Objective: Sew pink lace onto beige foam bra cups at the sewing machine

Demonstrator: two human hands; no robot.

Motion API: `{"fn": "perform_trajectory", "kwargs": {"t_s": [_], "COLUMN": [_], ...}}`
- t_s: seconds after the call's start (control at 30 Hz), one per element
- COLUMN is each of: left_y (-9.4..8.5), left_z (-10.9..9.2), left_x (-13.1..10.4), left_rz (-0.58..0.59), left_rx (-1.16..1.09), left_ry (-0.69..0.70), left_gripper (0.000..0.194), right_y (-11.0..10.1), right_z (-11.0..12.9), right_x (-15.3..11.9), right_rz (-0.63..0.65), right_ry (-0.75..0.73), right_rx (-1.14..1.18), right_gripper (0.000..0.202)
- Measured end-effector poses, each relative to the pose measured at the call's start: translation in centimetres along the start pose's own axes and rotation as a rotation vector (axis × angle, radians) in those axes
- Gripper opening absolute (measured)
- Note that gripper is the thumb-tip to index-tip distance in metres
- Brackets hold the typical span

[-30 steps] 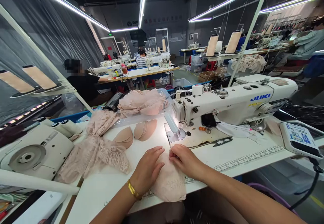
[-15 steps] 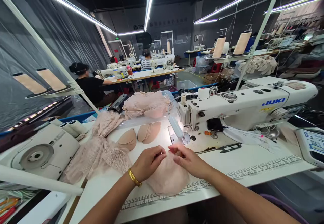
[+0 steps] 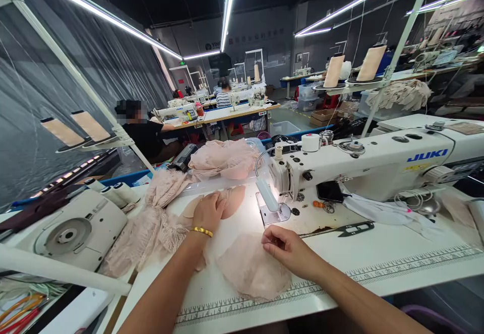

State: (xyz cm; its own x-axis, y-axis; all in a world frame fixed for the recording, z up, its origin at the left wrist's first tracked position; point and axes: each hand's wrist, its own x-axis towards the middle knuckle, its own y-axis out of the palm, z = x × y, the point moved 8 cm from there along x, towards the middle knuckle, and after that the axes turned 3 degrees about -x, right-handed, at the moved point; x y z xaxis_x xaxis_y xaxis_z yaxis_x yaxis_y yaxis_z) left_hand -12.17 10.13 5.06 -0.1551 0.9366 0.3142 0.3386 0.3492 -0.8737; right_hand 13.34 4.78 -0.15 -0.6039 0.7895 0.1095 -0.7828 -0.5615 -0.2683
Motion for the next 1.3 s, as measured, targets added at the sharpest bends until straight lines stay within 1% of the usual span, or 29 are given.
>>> {"fn": "perform_trajectory", "kwargs": {"t_s": [0.07,0.17,0.3,0.37,0.47,0.53,0.57,0.6,0.67,0.73,0.77,0.83,0.9,0.97,1.0,1.07,1.1,1.13,1.17,1.2,1.23,1.27,1.3], "left_y": [0.1,0.0,-0.8,-1.8,-4.5,-6.4,-7.0,-7.2,-6.3,-5.0,-4.3,-2.9,-1.7,-1.3,-1.4,-1.6,-1.4,-0.8,0.1,1.1,1.9,2.5,2.6], "left_z": [0.5,0.9,0.9,0.7,0.3,-0.3,-0.8,-1.4,-3.1,-5.0,-5.8,-6.7,-7.2,-8.1,-8.8,-10.6,-11.4,-12.0,-12.2,-12.2,-11.8,-11.1,-10.3], "left_x": [0.4,0.4,0.5,0.4,-0.8,-2.6,-3.7,-4.8,-7.2,-9.6,-10.7,-12.2,-13.0,-13.0,-12.8,-12.2,-11.7,-11.3,-11.1,-10.9,-10.8,-10.5,-9.9], "left_rz": [0.01,0.024,0.019,-0.033,-0.207,-0.312,-0.327,-0.307,-0.162,-0.024,0.024,0.082,0.121,0.128,0.125,0.162,0.23,0.347,0.494,0.647,0.773,0.843,0.837], "left_rx": [0.0,-0.022,-0.081,-0.11,-0.135,-0.156,-0.193,-0.245,-0.427,-0.483,-0.482,-0.446,-0.386,-0.339,-0.336,-0.382,-0.42,-0.451,-0.472,-0.485,-0.481,-0.457,-0.415], "left_ry": [-0.02,-0.045,-0.057,-0.063,-0.107,-0.142,-0.155,-0.156,-0.138,-0.085,-0.058,-0.008,0.035,0.124,0.188,0.325,0.368,0.378,0.366,0.339,0.31,0.291,0.295], "left_gripper": [0.031,0.031,0.027,0.025,0.028,0.03,0.03,0.029,0.026,0.021,0.018,0.013,0.01,0.002,0.01,0.039,0.05,0.053,0.046,0.033,0.02,0.014,0.015], "right_y": [0.0,-0.3,-0.6,-0.7,-0.9,-1.0,-0.9,-0.9,-1.0,-1.0,-0.9,-0.9,-1.0,-1.0,-1.0,-0.9,-0.8,-0.9,-1.1,-1.4,-1.9,-2.5,-3.0], "right_z": [-0.2,-0.3,-0.4,-0.4,-0.4,-0.4,-0.3,-0.3,-0.3,-0.2,-0.1,-0.1,-0.2,0.0,0.3,1.5,2.2,3.0,3.6,4.2,4.6,4.9,5.1], "right_x": [0.1,0.2,0.3,0.3,0.3,0.3,0.4,0.4,0.4,0.4,0.4,0.3,0.2,-0.1,-0.3,-0.7,-0.9,-1.2,-1.4,-1.6,-1.8,-1.9,-2.1], "right_rz": [-0.004,-0.026,-0.05,-0.06,-0.07,-0.057,-0.047,-0.036,-0.017,0.0,0.008,0.003,-0.034,-0.074,-0.082,-0.072,-0.057,-0.043,-0.04,-0.054,-0.088,-0.137,-0.192], "right_ry": [0.016,0.029,0.049,0.052,0.053,0.053,0.052,0.051,0.042,0.025,0.01,-0.004,0.004,0.02,0.017,-0.016,-0.042,-0.071,-0.097,-0.117,-0.13,-0.136,-0.144], "right_rx": [0.002,0.006,0.004,0.013,0.047,0.069,0.069,0.067,0.078,0.124,0.146,0.151,0.108,0.048,0.02,-0.033,-0.057,-0.074,-0.087,-0.1,-0.116,-0.137,-0.162], "right_gripper": [0.013,0.021,0.016,0.013,0.013,0.016,0.02,0.025,0.039,0.053,0.057,0.053,0.038,0.021,0.015,0.01,0.01,0.01,0.008,0.006,0.005,0.005,0.005]}}
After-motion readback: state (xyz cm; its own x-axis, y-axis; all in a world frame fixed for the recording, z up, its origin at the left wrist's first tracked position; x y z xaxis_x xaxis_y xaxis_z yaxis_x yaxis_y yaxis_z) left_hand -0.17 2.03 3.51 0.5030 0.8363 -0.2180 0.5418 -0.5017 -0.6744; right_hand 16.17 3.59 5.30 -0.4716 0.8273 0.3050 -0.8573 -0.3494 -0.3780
